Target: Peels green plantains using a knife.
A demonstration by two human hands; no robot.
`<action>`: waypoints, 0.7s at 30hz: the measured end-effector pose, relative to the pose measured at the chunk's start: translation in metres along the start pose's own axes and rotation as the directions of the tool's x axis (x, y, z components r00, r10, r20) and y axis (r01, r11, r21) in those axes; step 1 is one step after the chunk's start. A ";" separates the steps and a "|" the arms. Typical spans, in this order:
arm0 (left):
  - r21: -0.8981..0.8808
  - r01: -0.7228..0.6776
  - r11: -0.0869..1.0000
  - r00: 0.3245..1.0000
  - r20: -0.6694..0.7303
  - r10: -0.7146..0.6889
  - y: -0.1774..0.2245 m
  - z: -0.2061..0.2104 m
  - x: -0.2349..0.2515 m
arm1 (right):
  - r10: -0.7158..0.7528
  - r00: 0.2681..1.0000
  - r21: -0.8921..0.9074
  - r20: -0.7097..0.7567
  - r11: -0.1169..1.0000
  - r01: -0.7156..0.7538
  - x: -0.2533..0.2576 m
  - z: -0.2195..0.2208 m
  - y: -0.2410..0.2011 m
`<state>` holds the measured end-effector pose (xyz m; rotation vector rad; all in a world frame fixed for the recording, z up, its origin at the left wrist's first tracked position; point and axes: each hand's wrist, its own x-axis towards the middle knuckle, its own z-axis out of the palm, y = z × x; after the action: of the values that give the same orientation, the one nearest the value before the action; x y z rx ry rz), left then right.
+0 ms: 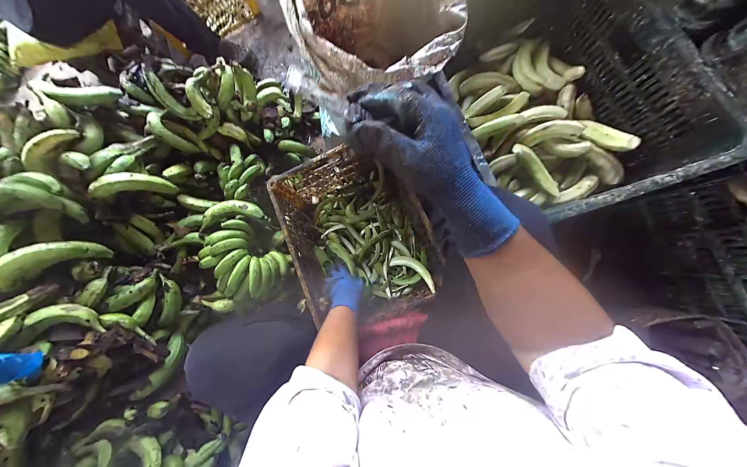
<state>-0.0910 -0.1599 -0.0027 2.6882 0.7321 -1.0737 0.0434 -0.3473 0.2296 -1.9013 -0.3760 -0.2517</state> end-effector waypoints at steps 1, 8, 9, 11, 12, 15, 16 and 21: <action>-0.017 0.015 1.000 1.000 0.011 -0.015 -0.003 -0.007 0.000 | -0.013 1.000 0.013 0.004 1.000 0.013 0.001 0.000 0.001; 0.039 -0.019 0.999 0.991 0.137 0.014 -0.013 -0.008 -0.019 | -0.011 1.000 0.014 0.007 1.000 0.011 0.017 0.018 0.003; -0.020 -0.017 1.000 0.989 0.149 0.020 -0.016 -0.003 -0.025 | 0.005 0.999 0.027 0.032 1.000 -0.006 0.016 0.023 0.001; -0.148 -0.020 0.989 0.992 0.123 0.039 -0.027 0.003 -0.018 | 0.008 0.999 0.074 0.043 0.997 -0.011 0.023 0.033 -0.003; -0.222 -0.016 0.975 0.991 0.127 0.045 -0.033 0.005 -0.013 | 0.006 0.999 0.095 0.037 0.995 -0.009 0.026 0.037 -0.003; -0.405 0.026 0.914 0.968 0.237 0.077 -0.047 0.009 -0.008 | 0.082 0.996 0.128 0.037 0.988 -0.087 0.023 0.038 -0.004; -0.471 0.021 0.882 0.959 0.259 0.115 -0.047 0.005 -0.010 | 0.090 0.995 0.132 0.035 0.987 -0.094 0.023 0.037 -0.003; -0.747 -0.101 0.657 0.946 0.132 0.295 -0.042 0.005 0.000 | 0.153 0.988 0.210 -0.021 0.967 -0.145 0.020 0.023 -0.002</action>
<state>-0.1148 -0.1247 -0.0045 1.8444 0.6192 -0.7904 0.0614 -0.3227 0.2302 -1.7063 -0.2237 -0.1410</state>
